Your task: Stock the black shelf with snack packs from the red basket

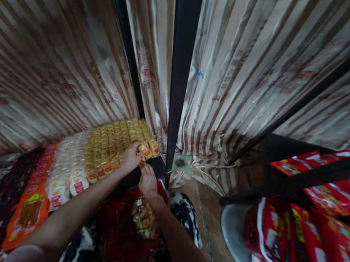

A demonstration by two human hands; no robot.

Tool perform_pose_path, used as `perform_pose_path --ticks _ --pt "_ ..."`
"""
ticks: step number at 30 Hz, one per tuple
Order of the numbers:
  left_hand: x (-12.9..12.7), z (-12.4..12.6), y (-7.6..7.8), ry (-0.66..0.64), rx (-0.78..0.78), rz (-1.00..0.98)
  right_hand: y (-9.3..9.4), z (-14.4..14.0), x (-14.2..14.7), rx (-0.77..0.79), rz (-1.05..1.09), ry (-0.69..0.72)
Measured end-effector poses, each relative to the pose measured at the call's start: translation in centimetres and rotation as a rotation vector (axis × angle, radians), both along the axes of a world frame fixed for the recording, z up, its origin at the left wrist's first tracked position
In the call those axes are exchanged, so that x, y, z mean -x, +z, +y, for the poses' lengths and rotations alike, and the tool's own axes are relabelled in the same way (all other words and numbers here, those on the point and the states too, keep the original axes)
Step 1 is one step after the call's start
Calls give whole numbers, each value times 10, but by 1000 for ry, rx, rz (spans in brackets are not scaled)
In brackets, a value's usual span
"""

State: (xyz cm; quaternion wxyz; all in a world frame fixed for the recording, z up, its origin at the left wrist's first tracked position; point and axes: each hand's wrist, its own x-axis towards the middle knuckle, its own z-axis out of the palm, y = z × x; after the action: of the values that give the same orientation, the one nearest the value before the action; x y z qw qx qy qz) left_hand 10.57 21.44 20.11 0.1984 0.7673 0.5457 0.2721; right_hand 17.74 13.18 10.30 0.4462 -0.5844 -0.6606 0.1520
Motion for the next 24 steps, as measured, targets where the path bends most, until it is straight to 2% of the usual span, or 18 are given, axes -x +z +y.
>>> perform_pose_path --ticks 6,11,14,18,24 --pt "-6 7 0 -26 6 188 -2 -3 -6 -92 46 -5" --pt "-4 17 4 -100 25 278 4 -1 -19 -139 71 -185" --pt "-4 20 8 -120 71 289 4 6 -27 -158 53 -238" --pt "-3 24 8 -150 49 310 0 17 -33 -143 22 -232" --pt "-8 19 -2 -163 -19 375 -6 27 -34 -107 -22 -208"
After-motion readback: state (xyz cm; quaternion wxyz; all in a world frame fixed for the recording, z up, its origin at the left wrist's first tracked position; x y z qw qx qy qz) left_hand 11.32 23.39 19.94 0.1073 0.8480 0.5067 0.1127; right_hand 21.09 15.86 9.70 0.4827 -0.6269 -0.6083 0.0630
